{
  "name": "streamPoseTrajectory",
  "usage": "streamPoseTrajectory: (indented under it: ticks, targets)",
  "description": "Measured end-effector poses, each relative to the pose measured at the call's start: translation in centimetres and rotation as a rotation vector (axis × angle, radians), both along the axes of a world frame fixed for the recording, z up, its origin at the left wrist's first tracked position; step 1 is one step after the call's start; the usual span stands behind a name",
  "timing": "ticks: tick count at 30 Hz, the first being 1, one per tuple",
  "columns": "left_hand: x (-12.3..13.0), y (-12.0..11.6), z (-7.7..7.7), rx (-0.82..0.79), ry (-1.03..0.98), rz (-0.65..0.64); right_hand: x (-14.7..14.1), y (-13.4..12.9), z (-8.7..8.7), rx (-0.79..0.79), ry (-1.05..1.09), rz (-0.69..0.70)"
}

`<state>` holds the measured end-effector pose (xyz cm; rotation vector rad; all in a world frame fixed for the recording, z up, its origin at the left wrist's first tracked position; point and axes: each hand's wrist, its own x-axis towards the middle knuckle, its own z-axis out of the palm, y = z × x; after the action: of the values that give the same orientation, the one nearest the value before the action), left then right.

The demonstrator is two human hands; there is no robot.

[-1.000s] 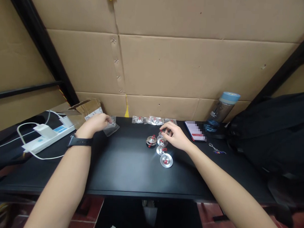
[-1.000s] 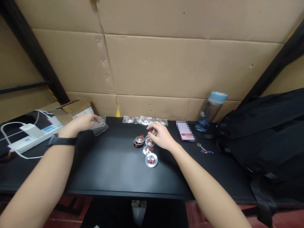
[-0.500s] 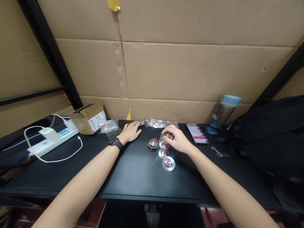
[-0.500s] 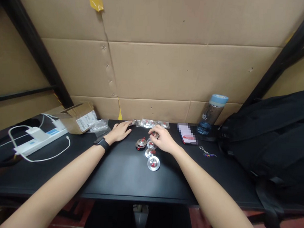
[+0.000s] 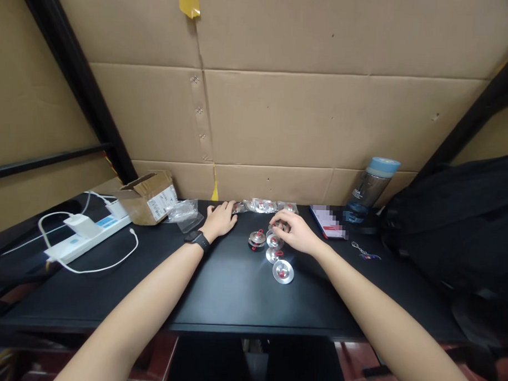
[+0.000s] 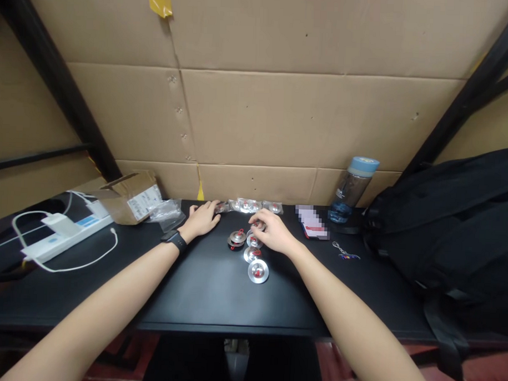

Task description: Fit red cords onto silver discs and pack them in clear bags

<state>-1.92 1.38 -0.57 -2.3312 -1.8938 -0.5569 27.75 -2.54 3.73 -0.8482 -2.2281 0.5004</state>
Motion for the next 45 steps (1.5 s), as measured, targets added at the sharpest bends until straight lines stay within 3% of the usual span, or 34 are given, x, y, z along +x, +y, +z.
streamPoseTrajectory:
  ticks: [10,15,19,23,30,35,45]
  targets:
    - [-0.7,-2.0,2.6,0.114,-0.098,-0.019,0.6,0.3,0.1,-0.007,0.011,-0.025]
    - [1.3,-4.2,4.7,0.204,-0.400,-0.253,0.2,0.1,0.1,-0.026,0.048,-0.024]
    - [4.1,-6.3,5.6,0.127,-0.498,-0.397,-0.1,-0.3,0.3,-0.104,0.118,-0.016]
    - [5.8,-7.2,5.4,0.062,-0.563,-0.436,-0.1,-0.7,0.5,-0.202,0.081,0.042]
    - [6.2,-7.3,4.7,0.081,-0.649,-0.373,-0.2,-0.5,0.1,-0.343,0.093,0.088]
    - [6.4,-7.6,4.9,0.135,-0.671,-0.361,-0.2,-0.4,-0.1,-0.303,0.084,0.081]
    - [6.2,-7.4,4.6,0.157,-0.678,-0.367,-0.1,-0.9,1.1,-0.110,0.079,-0.021]
